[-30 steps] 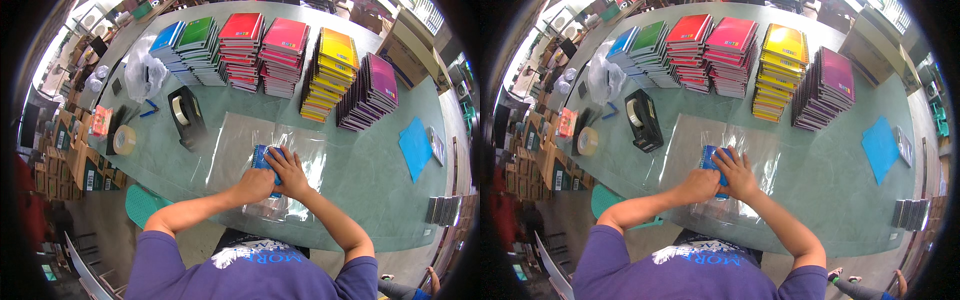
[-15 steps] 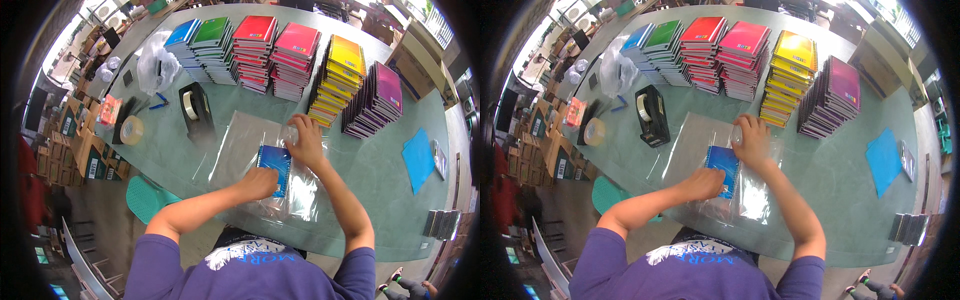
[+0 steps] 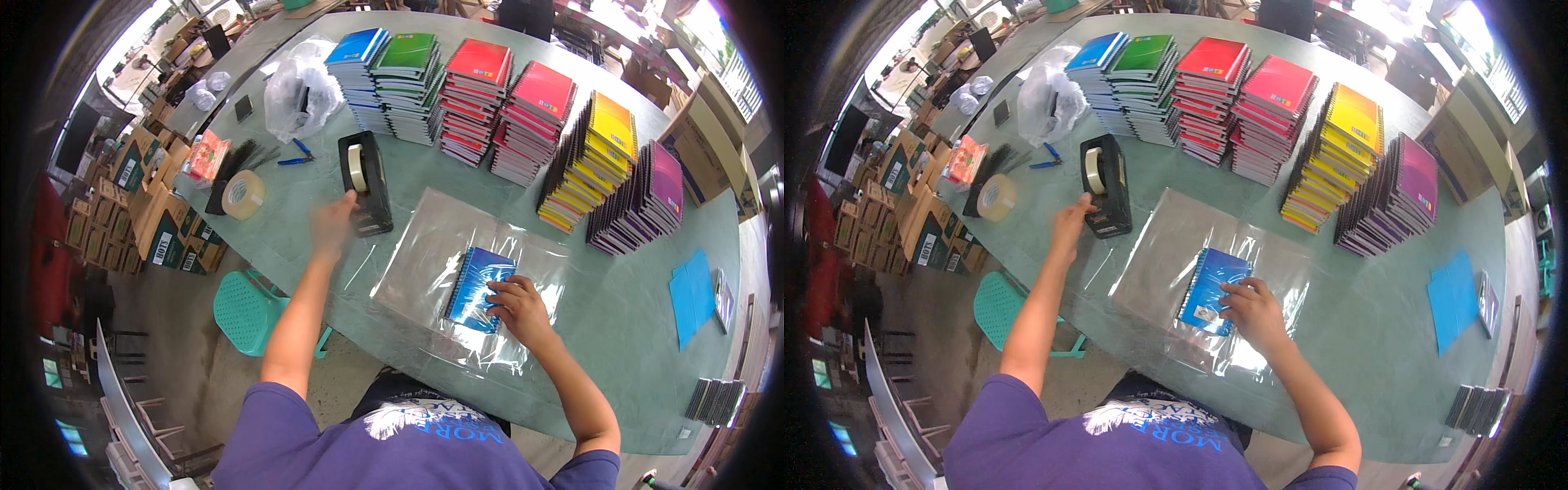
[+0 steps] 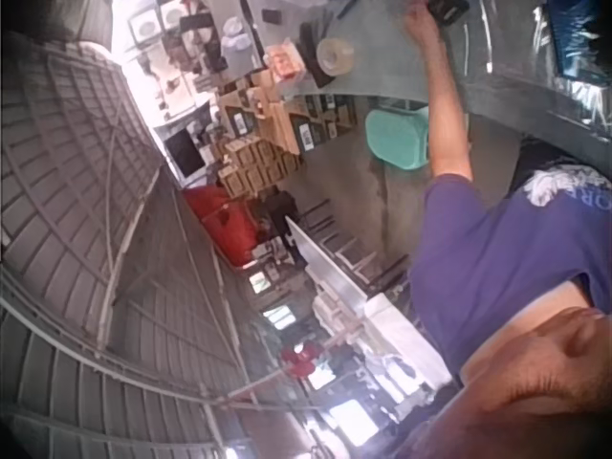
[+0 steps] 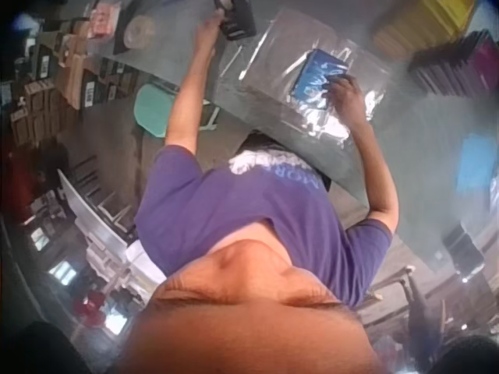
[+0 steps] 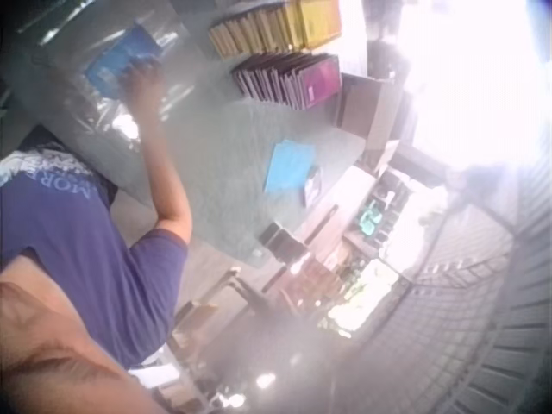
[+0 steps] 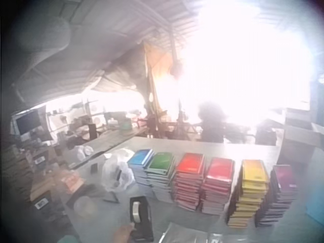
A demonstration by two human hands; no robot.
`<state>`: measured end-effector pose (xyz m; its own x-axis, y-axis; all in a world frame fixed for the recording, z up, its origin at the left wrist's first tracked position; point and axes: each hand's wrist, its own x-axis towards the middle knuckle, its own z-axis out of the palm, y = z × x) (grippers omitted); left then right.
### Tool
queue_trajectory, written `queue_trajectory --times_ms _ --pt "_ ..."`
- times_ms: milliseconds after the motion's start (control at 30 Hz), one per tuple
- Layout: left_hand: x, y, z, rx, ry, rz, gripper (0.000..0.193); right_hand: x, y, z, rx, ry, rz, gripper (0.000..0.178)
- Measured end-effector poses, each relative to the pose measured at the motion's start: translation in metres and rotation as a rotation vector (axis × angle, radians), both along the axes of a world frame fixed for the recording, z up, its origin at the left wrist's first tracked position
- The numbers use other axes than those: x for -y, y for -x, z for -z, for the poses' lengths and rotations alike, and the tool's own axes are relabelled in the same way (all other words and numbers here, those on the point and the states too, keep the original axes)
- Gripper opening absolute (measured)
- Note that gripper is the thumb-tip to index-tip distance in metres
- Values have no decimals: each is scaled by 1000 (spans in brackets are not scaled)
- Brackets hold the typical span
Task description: The person repeatedly picks up small spiral-bound notebooks from stacks on a table, places them into clear plastic bags, and seals the bags using a tape dispenser. The person handles notebooks of various colors and stacks the sealed packages on the table.
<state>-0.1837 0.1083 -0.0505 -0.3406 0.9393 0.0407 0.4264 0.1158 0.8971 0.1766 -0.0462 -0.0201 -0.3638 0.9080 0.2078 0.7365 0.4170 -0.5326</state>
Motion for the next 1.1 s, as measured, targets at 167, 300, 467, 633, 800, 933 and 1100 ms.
queue_trajectory --times_ms 167,300,467,633,800,933,1100 --pt "29 -45 -34 -64 -109 17 30 -7 12 -9 118 72 166 16" --pt "65 -49 -8 817 314 -44 26 -3 13 -7 223 54 154 37" --pt "36 -40 -44 -643 58 446 26 -3 10 -6 258 195 211 88" --pt "25 -56 -56 -234 86 290 14 -7 11 2 193 264 225 97" --pt "63 -44 -35 612 237 65 12 -5 10 -3 181 281 232 94" --pt "61 -35 -5 389 337 67 17 -5 9 -1 187 289 236 93" --pt "32 -39 -47 -584 323 635 26 -5 4 -1 163 333 245 97"
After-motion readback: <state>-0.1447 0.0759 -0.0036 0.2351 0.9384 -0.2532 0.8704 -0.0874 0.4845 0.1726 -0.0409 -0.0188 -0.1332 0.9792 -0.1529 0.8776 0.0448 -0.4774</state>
